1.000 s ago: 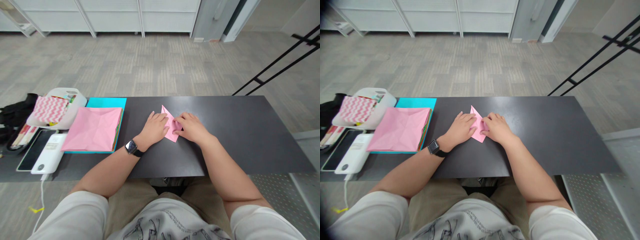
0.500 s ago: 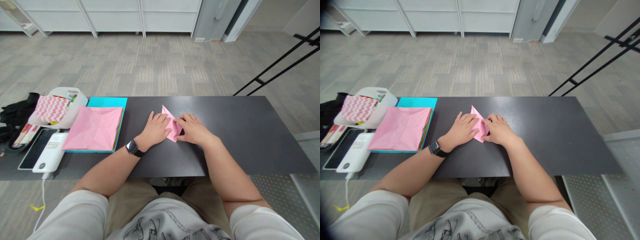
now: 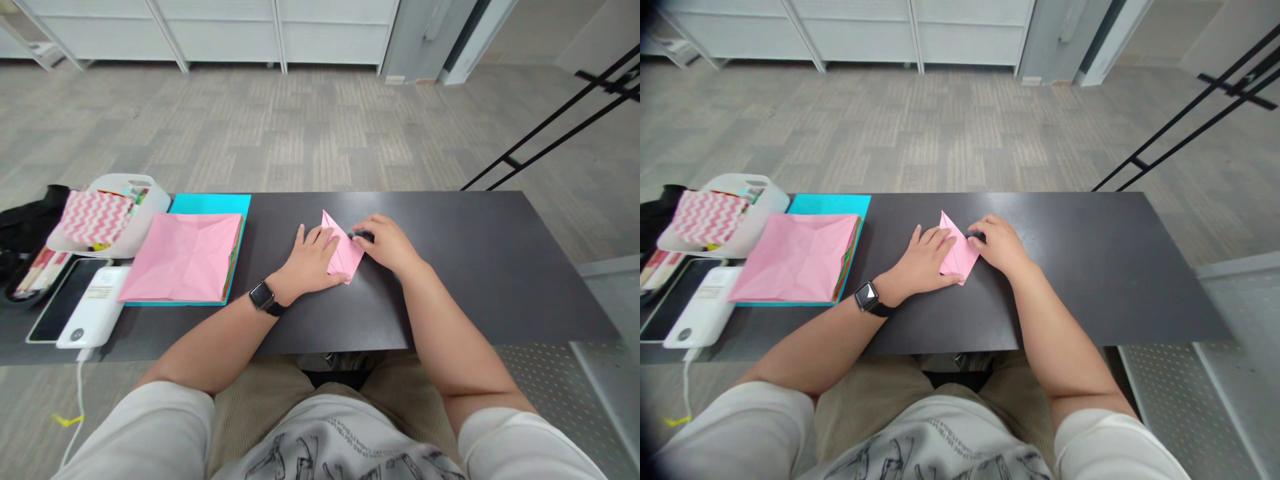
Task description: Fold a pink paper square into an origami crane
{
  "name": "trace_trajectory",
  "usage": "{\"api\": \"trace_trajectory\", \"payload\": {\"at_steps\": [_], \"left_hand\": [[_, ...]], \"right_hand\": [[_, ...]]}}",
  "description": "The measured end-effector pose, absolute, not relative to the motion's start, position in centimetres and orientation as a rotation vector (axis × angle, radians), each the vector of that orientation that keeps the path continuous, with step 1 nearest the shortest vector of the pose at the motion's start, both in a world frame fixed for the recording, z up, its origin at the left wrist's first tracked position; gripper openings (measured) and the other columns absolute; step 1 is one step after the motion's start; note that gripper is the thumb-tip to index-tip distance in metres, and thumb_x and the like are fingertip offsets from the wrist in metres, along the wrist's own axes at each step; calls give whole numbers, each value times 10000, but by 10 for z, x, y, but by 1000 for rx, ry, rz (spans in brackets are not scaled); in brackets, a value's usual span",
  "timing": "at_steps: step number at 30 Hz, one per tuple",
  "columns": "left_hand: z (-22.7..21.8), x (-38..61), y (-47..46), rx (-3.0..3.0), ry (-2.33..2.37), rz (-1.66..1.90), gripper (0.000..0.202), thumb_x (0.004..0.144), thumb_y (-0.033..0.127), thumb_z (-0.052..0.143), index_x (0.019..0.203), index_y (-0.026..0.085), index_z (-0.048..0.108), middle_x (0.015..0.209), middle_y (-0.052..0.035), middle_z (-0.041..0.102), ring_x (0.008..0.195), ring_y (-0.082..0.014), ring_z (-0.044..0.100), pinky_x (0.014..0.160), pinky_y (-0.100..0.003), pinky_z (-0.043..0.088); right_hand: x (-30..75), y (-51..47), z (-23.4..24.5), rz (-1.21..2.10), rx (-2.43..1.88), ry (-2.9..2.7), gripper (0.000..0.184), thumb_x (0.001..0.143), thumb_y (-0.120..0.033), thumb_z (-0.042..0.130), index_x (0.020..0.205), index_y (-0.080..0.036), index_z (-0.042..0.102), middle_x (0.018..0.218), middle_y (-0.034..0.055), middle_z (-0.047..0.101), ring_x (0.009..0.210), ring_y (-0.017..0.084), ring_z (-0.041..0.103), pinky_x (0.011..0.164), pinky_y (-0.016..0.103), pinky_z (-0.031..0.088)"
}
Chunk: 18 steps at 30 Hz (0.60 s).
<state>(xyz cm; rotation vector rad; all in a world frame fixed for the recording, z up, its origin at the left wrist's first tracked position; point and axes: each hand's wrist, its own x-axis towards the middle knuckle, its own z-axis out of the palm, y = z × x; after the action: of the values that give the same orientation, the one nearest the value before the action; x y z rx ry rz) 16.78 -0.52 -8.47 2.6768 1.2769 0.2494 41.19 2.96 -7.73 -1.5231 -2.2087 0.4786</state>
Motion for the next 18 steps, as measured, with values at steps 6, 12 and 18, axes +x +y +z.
{"api": "trace_trajectory", "payload": {"at_steps": [6,12,18], "left_hand": [[-86,169,-7,2714,1065,279,876,931,732,682,1600,190,519,1664,-188,496,1589,-406,375,1365,-688,83],[-87,170,-2,2674,992,334,620,1001,533,692,1493,166,605,1602,-187,549,1515,-349,490,1335,-562,306],[-84,173,-7,2681,878,337,628,952,544,763,1446,176,636,1586,-178,563,1508,-361,502,1341,-569,313]], "right_hand": [[411,31,-86,390,-1632,-2228,281,905,-337,788,1173,-253,787,1235,116,694,1221,346,648,1117,555,507],[414,33,-97,292,-1757,-2242,587,918,-480,766,1455,-273,650,1594,168,529,1543,433,424,1285,704,287],[412,35,-100,273,-1848,-2210,682,956,-525,689,1563,-240,564,1682,194,454,1623,467,309,1312,735,196]]}}
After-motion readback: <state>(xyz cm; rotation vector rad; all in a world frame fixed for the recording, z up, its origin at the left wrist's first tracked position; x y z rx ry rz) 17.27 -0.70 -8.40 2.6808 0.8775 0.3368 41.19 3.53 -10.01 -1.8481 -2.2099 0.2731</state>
